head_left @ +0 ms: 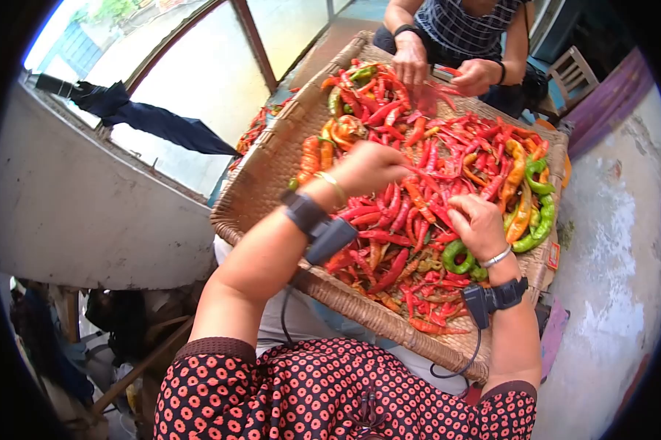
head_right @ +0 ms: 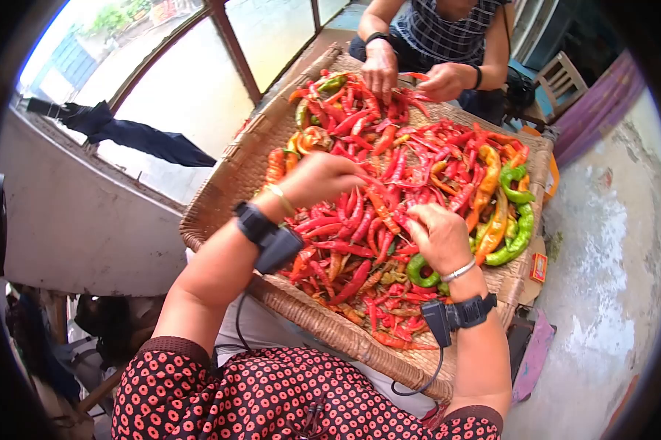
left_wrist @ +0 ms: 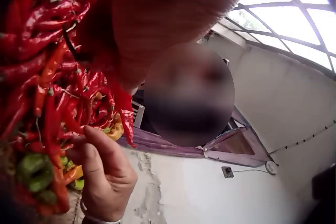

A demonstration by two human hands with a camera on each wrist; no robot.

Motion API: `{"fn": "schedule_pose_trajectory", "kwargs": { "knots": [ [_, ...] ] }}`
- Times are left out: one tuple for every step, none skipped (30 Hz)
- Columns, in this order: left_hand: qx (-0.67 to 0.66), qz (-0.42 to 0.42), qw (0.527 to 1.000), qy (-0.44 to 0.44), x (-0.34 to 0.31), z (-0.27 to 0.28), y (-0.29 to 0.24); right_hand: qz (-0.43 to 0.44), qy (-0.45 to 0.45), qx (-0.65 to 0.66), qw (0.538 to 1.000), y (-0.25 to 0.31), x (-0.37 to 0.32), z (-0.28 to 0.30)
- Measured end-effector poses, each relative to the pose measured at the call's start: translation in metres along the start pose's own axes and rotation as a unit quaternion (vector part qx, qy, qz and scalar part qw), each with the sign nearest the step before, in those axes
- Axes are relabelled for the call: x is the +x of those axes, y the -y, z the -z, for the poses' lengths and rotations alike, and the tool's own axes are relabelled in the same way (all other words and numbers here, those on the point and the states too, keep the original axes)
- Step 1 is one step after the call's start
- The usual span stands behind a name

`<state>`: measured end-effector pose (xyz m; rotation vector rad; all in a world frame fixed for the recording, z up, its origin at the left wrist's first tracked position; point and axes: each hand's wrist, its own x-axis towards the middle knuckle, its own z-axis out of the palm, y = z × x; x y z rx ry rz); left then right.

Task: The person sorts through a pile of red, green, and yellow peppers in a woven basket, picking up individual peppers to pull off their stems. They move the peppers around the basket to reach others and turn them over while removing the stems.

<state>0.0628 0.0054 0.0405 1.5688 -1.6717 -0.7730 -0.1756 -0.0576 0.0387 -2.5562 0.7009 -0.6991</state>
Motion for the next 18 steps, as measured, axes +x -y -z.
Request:
{"fn": "schedule_pose_trajectory", "kwargs": {
  "knots": [
    [-0.027,-0.061,0.997,0.026,0.004,-0.020,0.007,0.015,0.043,-0.001,0.999,0.004,-0.001,-0.002],
    [-0.062,-0.143,0.987,0.022,0.004,-0.037,0.008,0.035,0.055,-0.008,0.998,0.013,-0.001,-0.001],
    [-0.103,-0.164,0.979,0.057,0.005,-0.046,0.004,0.054,0.067,-0.016,0.996,0.023,-0.001,0.000],
    [-0.086,-0.138,0.982,0.098,0.004,-0.048,0.003,0.077,0.075,-0.015,0.994,0.028,-0.002,0.000],
    [-0.068,-0.113,0.981,0.139,0.002,-0.045,-0.002,0.078,0.077,-0.014,0.994,0.033,-0.002,-0.001],
    [-0.049,-0.160,0.980,0.107,0.004,-0.045,0.005,0.068,0.060,-0.026,0.996,0.037,-0.002,-0.003],
    [0.036,-0.170,0.981,0.090,0.009,-0.038,0.015,0.057,0.042,-0.038,0.997,0.040,-0.002,-0.003],
    [0.130,-0.142,0.981,0.029,0.008,-0.025,0.019,0.043,0.051,-0.064,0.996,0.036,-0.003,-0.004],
    [0.197,-0.096,0.975,-0.042,0.008,-0.016,0.028,0.041,0.050,-0.066,0.996,0.030,-0.004,-0.004],
    [0.284,-0.040,0.955,-0.076,0.009,-0.004,0.037,0.041,0.063,-0.077,0.994,0.023,-0.005,-0.005],
    [0.325,-0.016,0.941,-0.096,0.008,0.007,0.049,0.041,0.075,-0.090,0.992,0.017,-0.005,-0.005],
    [0.335,0.008,0.935,-0.115,0.007,0.011,0.056,0.043,0.067,-0.082,0.993,0.015,-0.005,-0.005],
    [0.333,0.037,0.936,-0.108,0.005,0.010,0.061,0.046,0.055,-0.078,0.994,0.013,-0.005,-0.007],
    [0.345,0.071,0.933,-0.071,0.007,0.008,0.067,0.052,0.054,-0.086,0.993,0.011,-0.006,-0.010],
    [0.356,0.104,0.928,-0.035,0.009,0.006,0.071,0.059,0.053,-0.095,0.992,0.009,-0.007,-0.012],
    [0.371,0.102,0.923,-0.011,0.011,0.004,0.075,0.059,0.059,-0.096,0.992,0.009,-0.007,-0.013],
    [0.388,0.101,0.916,0.012,0.012,0.006,0.073,0.074,0.062,-0.096,0.991,0.006,-0.009,-0.015],
    [0.389,0.092,0.917,0.005,0.023,0.008,0.069,0.076,0.055,-0.106,0.990,0.002,-0.005,-0.009]
  ]
}}
